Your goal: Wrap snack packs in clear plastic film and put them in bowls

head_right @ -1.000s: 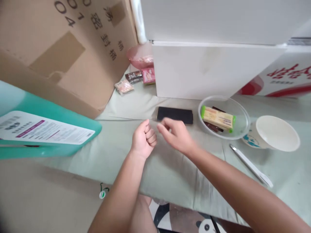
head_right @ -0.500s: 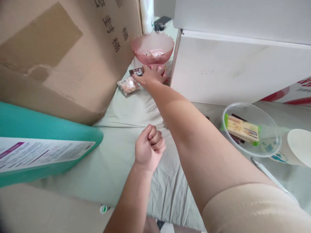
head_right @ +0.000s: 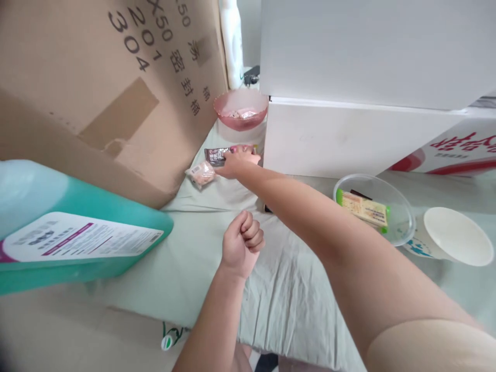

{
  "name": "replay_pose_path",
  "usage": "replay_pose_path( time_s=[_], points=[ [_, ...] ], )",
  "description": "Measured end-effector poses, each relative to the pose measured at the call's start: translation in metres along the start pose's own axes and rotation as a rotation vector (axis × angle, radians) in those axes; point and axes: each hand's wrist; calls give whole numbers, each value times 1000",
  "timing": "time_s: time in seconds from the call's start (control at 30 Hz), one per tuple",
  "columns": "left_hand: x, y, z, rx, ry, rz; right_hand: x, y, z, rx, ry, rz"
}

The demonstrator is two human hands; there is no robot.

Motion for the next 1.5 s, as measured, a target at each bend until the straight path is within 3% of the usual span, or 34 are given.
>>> replay_pose_path(
  time_s=[0.13,0.2,0.3,0.5,0.6,0.7,0.77,0.87,0.97,1.0,1.07,1.13,1.23,1.37,1.43,1.5],
  points=[
    [-1,1,2,-19,38,69,6,25,-7,169,44,96],
    [0,-1,4,-38,76,102,2,22,-15,300,28,131],
    [2,-4,6,-51,115,111,-11,5,-30,369,77,83],
    [4,-7,11,-44,148,43,-31,-5,-38,427,122,96],
    [8,-3,16,-32,165,-34,-36,13,-27,577,147,168],
    [15,5,18,87,176,-149,-42,40,-10,655,165,144],
    [18,12,16,198,170,-162,-44,63,5,633,127,110],
    [19,21,12,301,137,-76,-41,107,42,563,14,122],
    [15,24,8,319,85,-29,-37,160,99,438,-123,164],
    [13,24,5,319,61,-37,-37,178,122,359,-275,179],
    [7,23,-2,326,-12,-106,-45,212,168,210,-557,177],
    [-2,21,-15,328,-126,-276,-59,241,210,40,-836,123],
    [-22,19,-50,152,-324,-556,-84,271,255,-142,-1041,116],
    [-43,25,-109,-271,-706,-670,-106,286,283,-195,-1019,234],
    [-45,28,-133,-295,-905,-752,-110,288,291,-144,-1030,288],
    [-41,28,-148,-228,-975,-791,-110,290,297,-73,-1067,299]
  ],
)
Point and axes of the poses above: each hand's wrist, its own y-axis away from the middle knuckle, its own x-axis out of the back of the hand, z = x × y, and after that the axes turned 11 degrees about -x, right-handed
